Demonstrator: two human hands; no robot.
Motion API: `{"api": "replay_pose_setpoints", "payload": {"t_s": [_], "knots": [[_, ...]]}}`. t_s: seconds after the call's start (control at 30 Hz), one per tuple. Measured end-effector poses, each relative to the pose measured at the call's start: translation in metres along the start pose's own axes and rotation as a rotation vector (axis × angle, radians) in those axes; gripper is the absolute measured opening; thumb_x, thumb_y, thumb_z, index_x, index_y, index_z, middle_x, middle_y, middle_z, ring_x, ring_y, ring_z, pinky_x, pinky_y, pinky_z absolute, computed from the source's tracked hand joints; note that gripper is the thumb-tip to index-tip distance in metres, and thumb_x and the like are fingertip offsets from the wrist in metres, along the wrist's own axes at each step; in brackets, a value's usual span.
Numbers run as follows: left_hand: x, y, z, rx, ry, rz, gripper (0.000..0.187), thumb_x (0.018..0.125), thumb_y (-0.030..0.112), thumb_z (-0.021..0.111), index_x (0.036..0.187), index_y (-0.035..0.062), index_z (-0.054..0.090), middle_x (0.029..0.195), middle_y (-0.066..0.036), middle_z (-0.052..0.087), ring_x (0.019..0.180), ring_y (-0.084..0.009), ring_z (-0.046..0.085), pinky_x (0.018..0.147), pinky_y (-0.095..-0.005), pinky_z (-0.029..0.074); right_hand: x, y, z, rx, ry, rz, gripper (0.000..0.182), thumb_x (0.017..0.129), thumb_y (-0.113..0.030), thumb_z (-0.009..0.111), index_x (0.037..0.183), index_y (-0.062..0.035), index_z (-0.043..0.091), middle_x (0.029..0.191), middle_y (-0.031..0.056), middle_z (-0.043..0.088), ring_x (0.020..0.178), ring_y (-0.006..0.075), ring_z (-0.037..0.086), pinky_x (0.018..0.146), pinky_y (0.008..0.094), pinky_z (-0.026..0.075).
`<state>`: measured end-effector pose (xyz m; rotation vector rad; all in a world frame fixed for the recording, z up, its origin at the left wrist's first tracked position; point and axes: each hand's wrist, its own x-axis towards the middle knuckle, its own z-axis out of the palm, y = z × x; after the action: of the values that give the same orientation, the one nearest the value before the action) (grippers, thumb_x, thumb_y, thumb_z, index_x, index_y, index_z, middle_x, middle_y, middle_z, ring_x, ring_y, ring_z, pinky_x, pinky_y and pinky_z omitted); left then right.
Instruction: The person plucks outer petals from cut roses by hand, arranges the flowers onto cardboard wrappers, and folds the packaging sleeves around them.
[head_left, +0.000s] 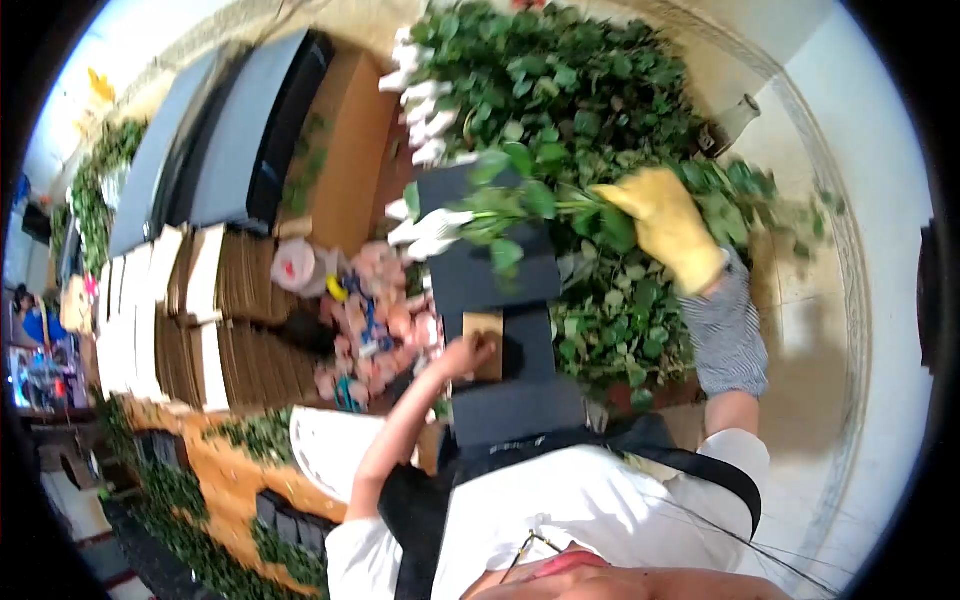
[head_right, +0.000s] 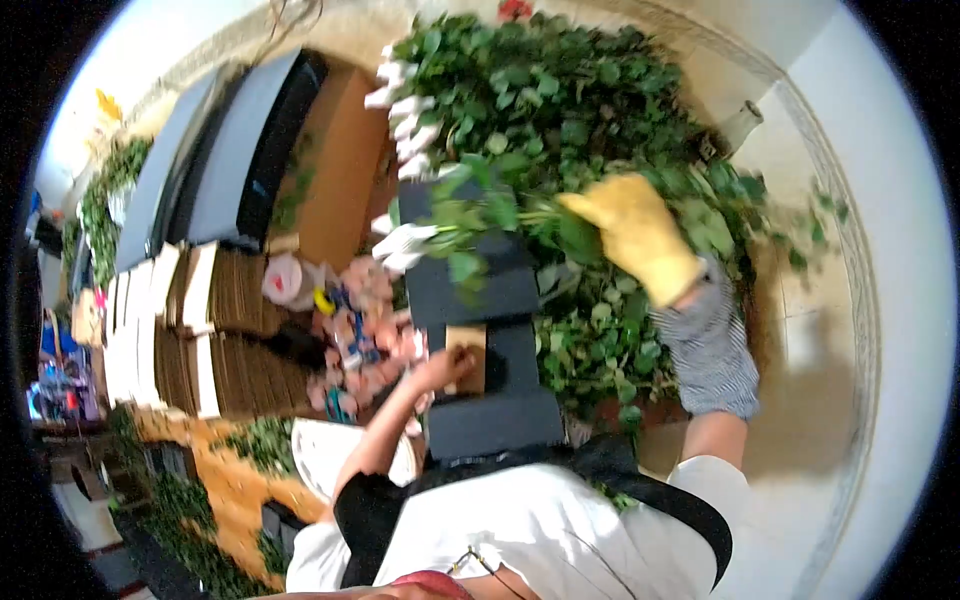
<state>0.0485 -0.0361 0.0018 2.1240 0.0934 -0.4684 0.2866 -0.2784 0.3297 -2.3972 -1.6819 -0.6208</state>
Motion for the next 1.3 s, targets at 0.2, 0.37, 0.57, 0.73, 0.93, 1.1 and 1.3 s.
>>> {"api": "replay_pose_setpoints", "payload": {"t_s": [0.2,0.37,0.57,0.73,0.93,1.1,1.3], "knots": [[0.006,-0.036,-0.038,-1.376,-0.657,0.0,0.078,0.101,0.067,0.033,0.146,0.0037,0.045,0.131,-0.015,0.062,0.114,-0.0209,0.062,0.094,-0.0349,0.051,-0.156,-0.084,0.078,0.292,-0.354,0.337,0.017,0.076,-0.006,0.073,0.091,-0.0149,0.069,0.076,0.0076,0.066,0.072,0.029,0.064,0.067,0.0412,0.05],[-0.016,0.005,-0.052,-0.927,-0.365,-0.086,0.068,0.102,0.049,0.051,0.152,0.004,0.036,0.152,-0.013,0.044,0.137,-0.0243,0.045,0.113,-0.0363,0.036,-0.28,-0.126,0.165,0.608,-0.633,0.83,0.06,0.089,-0.008,0.068,0.146,-0.0093,0.048,0.146,0.0188,0.05,0.133,0.0361,0.049,0.109,0.0403,0.043],[-0.022,-0.013,-0.043,-0.792,-0.362,0.001,0.066,0.096,0.027,0.068,0.15,0.0022,0.038,0.148,-0.011,0.048,0.136,-0.0224,0.046,0.114,-0.0361,0.036,-0.256,-0.119,0.15,0.901,-0.178,0.962,0.057,0.083,-0.011,0.075,0.138,-0.0094,0.057,0.135,0.0158,0.06,0.126,0.0325,0.055,0.105,0.0414,0.046],[-0.031,0.003,-0.033,-0.593,-0.317,0.004,0.06,0.086,0.017,0.08,0.136,0.001,0.052,0.127,-0.011,0.06,0.121,-0.0228,0.056,0.1,-0.0356,0.046,-0.248,-0.12,0.159,0.26,-0.468,0.822,0.032,0.07,0.0,0.071,0.102,-0.0055,0.069,0.099,0.0191,0.067,0.097,0.0405,0.063,0.094,0.0474,0.052],[-0.027,0.034,-0.019,0.095,-0.026,0.515,0.044,0.083,0.022,0.077,0.122,0.0066,0.065,0.114,-0.02,0.064,0.105,-0.0387,0.063,0.091,-0.043,0.051,-0.228,-0.106,0.095,0.47,0.032,0.824,0.026,0.076,0.004,0.064,0.101,-0.0016,0.071,0.095,0.0183,0.07,0.095,0.0391,0.064,0.092,0.0453,0.051],[-0.009,0.039,-0.017,0.294,-0.127,0.299,0.049,0.082,0.038,0.071,0.12,0.0067,0.063,0.09,-0.024,0.068,0.09,-0.0451,0.066,0.08,-0.0489,0.054,-0.248,-0.135,0.165,0.606,-0.153,0.863,0.043,0.076,-0.002,0.071,0.119,-0.0034,0.065,0.117,0.017,0.067,0.108,0.0359,0.062,0.099,0.0448,0.048],[-0.029,0.027,-0.003,0.182,0.086,0.194,0.044,0.087,0.032,0.069,0.119,0.0018,0.063,0.108,-0.029,0.064,0.093,-0.0478,0.064,0.081,-0.0493,0.053,-0.229,-0.143,0.136,0.499,-0.357,0.803,0.068,0.069,-0.004,0.079,0.133,-0.0094,0.056,0.129,0.0136,0.061,0.12,0.0362,0.055,0.106,0.0458,0.043]]}}
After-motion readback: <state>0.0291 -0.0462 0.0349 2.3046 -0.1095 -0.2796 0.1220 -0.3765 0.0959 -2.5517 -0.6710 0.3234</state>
